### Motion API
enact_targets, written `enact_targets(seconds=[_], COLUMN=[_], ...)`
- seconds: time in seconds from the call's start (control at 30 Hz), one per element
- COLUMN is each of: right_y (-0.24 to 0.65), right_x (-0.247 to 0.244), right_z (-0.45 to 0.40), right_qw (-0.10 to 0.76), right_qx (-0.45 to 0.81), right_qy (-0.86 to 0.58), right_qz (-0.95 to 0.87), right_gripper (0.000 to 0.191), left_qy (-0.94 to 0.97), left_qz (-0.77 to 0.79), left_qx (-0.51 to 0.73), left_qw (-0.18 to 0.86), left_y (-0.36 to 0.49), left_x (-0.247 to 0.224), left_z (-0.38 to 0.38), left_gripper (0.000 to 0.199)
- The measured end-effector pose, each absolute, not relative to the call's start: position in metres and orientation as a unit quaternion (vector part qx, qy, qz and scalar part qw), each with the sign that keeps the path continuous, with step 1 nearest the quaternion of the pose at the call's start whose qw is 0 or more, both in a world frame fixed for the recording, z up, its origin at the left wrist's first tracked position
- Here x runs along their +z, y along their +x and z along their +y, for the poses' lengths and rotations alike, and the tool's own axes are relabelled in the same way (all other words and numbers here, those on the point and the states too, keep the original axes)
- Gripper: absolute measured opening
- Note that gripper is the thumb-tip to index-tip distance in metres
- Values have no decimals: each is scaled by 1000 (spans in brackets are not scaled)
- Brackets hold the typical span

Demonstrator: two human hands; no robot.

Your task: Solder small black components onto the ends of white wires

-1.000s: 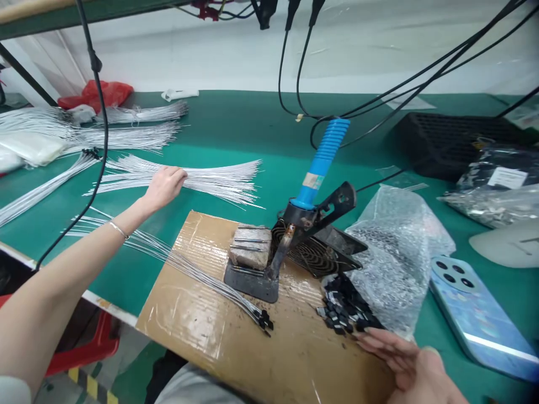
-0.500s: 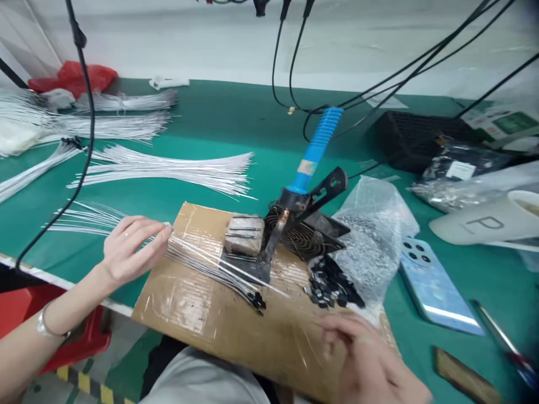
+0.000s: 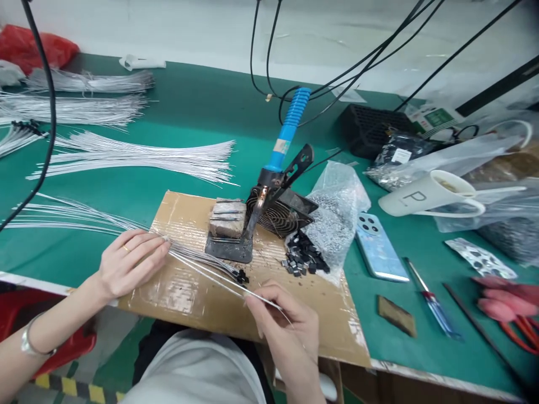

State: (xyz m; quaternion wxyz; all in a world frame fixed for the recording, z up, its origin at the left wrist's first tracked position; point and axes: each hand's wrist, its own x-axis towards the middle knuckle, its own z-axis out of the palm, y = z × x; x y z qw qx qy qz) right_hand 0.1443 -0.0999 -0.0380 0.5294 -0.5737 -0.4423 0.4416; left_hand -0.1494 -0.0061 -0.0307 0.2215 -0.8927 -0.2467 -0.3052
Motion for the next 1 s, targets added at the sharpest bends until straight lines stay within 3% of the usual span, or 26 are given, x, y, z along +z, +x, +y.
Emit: enact_targets(seconds=[0.3, 0.5, 0.57, 0.73, 0.9, 1.0], right_y=[155, 154, 155, 152, 151, 151], right_x=[-40, -41, -42, -44, -47, -50], right_z=[-104, -101, -99, -97, -97, -95], right_qw=[538, 529, 512, 474, 463, 465], right_qx=[435, 396, 377, 358, 349, 357], right_qy=[-598, -580, -550, -493, -517, -535], right_qz=[-404, -475, -542, -635, -630, -608], right_gripper=[28, 29, 27, 21, 22, 24], left_qy=[-893, -893, -896, -876, -787, -713], left_qz=[-255, -290, -318, -327, -409, -444], left_qx=[-303, -291, -284, -261, -174, -176], left_qw=[214, 184, 120, -242, -427, -513], left_y=[-156, -153, -139, -81, -44, -38], left_x=[-39, -42, -35, -9, -11, -20], left_z=[-5, -10, -20, -51, -54, -49], left_gripper=[25, 27, 31, 40, 18, 17])
